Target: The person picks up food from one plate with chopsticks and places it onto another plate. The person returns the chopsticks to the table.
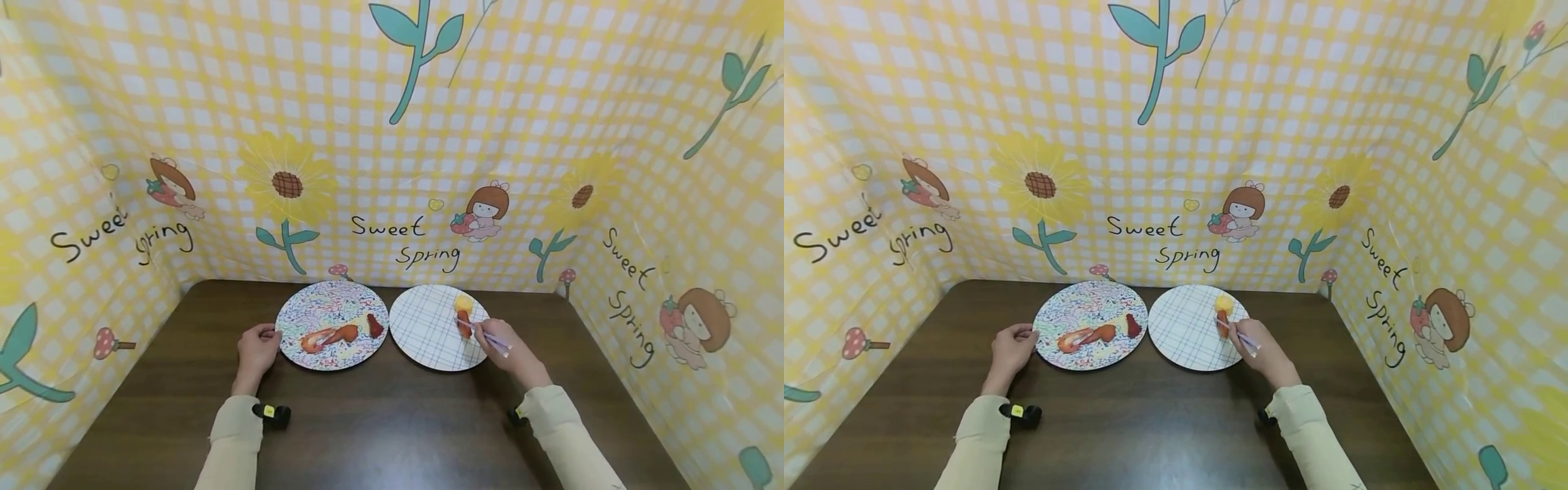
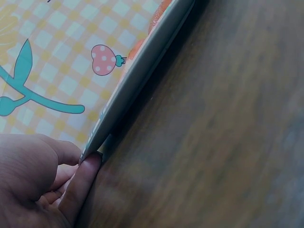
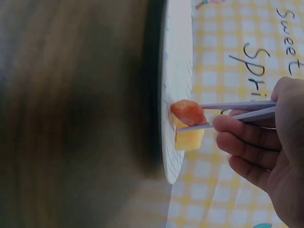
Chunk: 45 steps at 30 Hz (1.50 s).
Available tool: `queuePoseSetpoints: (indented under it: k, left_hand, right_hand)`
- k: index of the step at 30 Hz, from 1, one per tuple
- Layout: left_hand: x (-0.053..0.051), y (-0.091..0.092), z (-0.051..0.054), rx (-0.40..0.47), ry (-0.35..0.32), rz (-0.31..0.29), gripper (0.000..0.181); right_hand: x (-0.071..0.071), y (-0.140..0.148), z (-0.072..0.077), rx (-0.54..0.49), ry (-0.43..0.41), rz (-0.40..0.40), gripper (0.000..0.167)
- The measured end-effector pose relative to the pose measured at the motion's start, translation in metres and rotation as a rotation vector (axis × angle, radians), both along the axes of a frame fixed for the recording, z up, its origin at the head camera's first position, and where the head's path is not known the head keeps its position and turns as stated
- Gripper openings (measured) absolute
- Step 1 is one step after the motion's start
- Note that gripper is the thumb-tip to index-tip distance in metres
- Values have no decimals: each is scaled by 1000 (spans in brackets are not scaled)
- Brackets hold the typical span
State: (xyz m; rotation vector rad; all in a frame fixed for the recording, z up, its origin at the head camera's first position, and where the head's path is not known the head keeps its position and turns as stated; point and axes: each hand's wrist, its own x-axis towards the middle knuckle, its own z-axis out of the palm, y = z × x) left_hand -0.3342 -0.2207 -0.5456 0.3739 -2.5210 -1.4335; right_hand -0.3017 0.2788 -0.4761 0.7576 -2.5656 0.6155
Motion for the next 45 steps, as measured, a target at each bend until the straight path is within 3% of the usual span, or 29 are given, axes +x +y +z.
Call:
queuePoseSetpoints:
  k: [6, 10, 14, 21, 27, 30, 34, 40, 45]
  left_hand:
    - [-1, -1, 3, 7, 8, 0, 35]
    - [1, -1, 6, 4, 3, 0, 35]
    - [3, -2, 8, -14, 5, 3, 35]
    - [3, -2, 4, -16, 0, -4, 36]
    - [3, -2, 1, -15, 4, -6, 35]
    - [3, -2, 1, -16, 7, -11, 35]
    - [5, -3, 2, -20, 5, -13, 35]
    - [3, -3, 3, -29, 17, -3, 35]
    - [3, -1, 0, -22, 13, 0, 35]
  right_hand:
    - [-4, -5, -7, 164, 263, 85, 22]
    - [-4, -6, -13, 230, 320, 62, 17]
    - [-5, -8, -18, 283, 312, 34, 13]
    - [-4, -9, -16, 245, 267, 14, 21]
    - [3, -5, -11, 106, 90, -47, 39]
    - [7, -5, -11, 41, 23, -69, 41]
    - [11, -9, -12, 34, -25, -71, 38]
    - [12, -13, -9, 90, 41, 4, 34]
    - [5, -9, -15, 198, 203, 99, 28]
